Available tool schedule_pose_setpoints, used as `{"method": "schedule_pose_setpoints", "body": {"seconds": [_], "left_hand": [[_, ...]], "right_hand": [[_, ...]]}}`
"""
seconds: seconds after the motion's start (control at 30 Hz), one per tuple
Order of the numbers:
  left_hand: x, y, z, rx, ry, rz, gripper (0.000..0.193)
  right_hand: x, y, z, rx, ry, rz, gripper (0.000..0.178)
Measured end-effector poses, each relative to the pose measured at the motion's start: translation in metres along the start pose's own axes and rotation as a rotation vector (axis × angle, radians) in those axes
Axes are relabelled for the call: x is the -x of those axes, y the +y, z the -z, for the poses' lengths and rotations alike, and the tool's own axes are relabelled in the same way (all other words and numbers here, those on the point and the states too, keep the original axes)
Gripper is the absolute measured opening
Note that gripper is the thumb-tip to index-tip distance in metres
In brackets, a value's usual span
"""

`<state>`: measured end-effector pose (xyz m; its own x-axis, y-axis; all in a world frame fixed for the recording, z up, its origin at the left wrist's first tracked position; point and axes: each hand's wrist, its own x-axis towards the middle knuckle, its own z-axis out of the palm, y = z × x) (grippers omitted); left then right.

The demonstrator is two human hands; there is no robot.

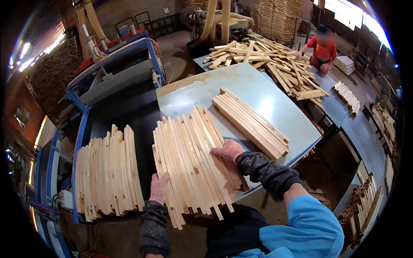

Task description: The person sorts and stacks light-colored wooden slats on a metal workbench. They pick up individual pieces and small bundles, align them, and place them into neat piles. The person also moves stacks of wood to a conveyor belt and back to the table, organizing the materials in a workshop setting.

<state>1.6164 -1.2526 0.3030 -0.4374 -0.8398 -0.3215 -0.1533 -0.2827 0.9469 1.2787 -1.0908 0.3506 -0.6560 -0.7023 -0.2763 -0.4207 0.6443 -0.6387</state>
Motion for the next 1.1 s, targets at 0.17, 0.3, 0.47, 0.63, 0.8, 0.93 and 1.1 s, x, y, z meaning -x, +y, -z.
{"method": "schedule_pose_setpoints", "body": {"seconds": [0.17, 0.3, 0.47, 0.63, 0.8, 0.93, 1.1], "left_hand": [[-0.050, 0.053, 0.009, -0.751, 0.014, 0.067, 0.072], [-0.072, 0.074, 0.033, -1.091, -0.016, 0.199, 0.081], [-0.076, 0.072, 0.033, -1.232, 0.060, 0.060, 0.086], [-0.046, 0.077, 0.052, -1.499, 0.119, -0.213, 0.094], [-0.079, 0.058, 0.034, -1.390, 0.021, -0.203, 0.094], [-0.084, 0.031, 0.039, -1.432, 0.051, -0.287, 0.093], [-0.089, 0.024, 0.029, -1.459, 0.046, -0.352, 0.092]], "right_hand": [[-0.026, -0.030, -0.013, -0.054, 0.001, -0.068, 0.083], [-0.042, -0.057, -0.023, -0.064, -0.025, -0.018, 0.089], [-0.065, -0.063, -0.050, -0.005, 0.034, -0.012, 0.093], [-0.065, -0.106, -0.064, -0.051, -0.036, -0.008, 0.083], [-0.073, -0.118, -0.089, -0.098, -0.013, 0.053, 0.070], [-0.076, -0.130, -0.074, 0.062, -0.153, 0.127, 0.086], [-0.098, -0.123, -0.101, 0.313, 0.162, 0.446, 0.103]]}}
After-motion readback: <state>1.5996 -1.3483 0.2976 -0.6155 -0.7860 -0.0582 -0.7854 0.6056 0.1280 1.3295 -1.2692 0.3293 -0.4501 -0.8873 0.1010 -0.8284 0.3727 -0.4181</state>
